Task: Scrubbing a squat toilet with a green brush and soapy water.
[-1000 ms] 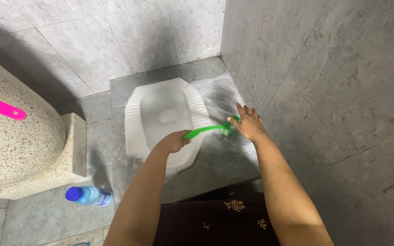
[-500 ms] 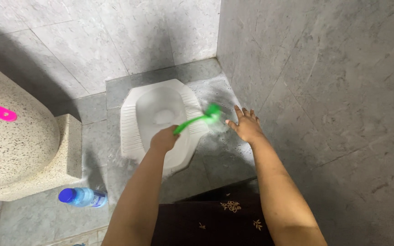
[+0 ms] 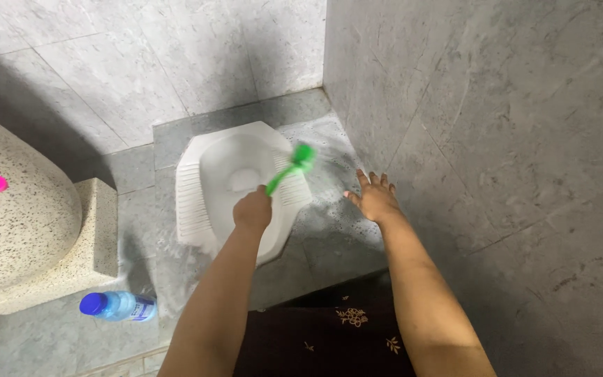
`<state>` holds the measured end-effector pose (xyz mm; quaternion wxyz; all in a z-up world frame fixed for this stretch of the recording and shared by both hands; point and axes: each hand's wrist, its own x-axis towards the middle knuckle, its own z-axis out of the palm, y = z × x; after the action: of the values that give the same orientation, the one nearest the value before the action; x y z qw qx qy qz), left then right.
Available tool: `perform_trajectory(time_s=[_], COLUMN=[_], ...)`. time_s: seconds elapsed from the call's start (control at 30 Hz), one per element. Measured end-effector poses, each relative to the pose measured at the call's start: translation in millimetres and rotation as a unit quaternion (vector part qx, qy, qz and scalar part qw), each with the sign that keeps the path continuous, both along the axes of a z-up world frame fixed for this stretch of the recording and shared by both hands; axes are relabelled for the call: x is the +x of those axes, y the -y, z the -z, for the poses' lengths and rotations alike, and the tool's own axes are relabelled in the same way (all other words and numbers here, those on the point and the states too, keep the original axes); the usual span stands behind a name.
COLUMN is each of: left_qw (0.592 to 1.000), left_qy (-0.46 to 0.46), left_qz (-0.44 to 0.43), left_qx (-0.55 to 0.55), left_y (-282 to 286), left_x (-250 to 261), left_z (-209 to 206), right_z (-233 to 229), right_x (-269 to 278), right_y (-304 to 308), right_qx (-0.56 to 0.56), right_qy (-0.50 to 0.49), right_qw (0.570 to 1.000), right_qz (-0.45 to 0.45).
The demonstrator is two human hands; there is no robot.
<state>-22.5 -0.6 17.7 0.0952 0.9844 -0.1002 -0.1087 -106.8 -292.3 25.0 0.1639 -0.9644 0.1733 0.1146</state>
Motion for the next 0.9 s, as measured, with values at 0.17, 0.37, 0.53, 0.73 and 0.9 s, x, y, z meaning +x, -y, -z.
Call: perform_trajectory(time_s=[0.17, 0.37, 0.53, 0.73, 0.9], left_qw=[0.998, 0.969, 0.989, 0.991, 0.978], left_qy=[-0.016, -0.15, -0.075, -0.06, -0.066], left_qz=[0.012, 0.151, 0.091, -0.04, 0.12], left_qx=[-0.064, -0.123, -0.092, -0.109, -0.158], left_y=[-4, 31, 36, 38, 39], left_x=[33, 13, 6, 23, 30], left_z=[41, 17, 10, 43, 58], right_z=[-12, -25, -20, -3, -9], right_x=[-15, -22, -28, -27, -23], right_y=[-19, -40, -17, 6, 2], right_qx=[-0.048, -0.079, -0.071, -0.055, -0.026], right_qy=[-0.014, 0.008, 0.037, -0.034, -0.016], right_qw=[0.996, 0.989, 0.991, 0.996, 0.998], right_qz=[-0.079, -0.125, -0.109, -0.06, -0.048])
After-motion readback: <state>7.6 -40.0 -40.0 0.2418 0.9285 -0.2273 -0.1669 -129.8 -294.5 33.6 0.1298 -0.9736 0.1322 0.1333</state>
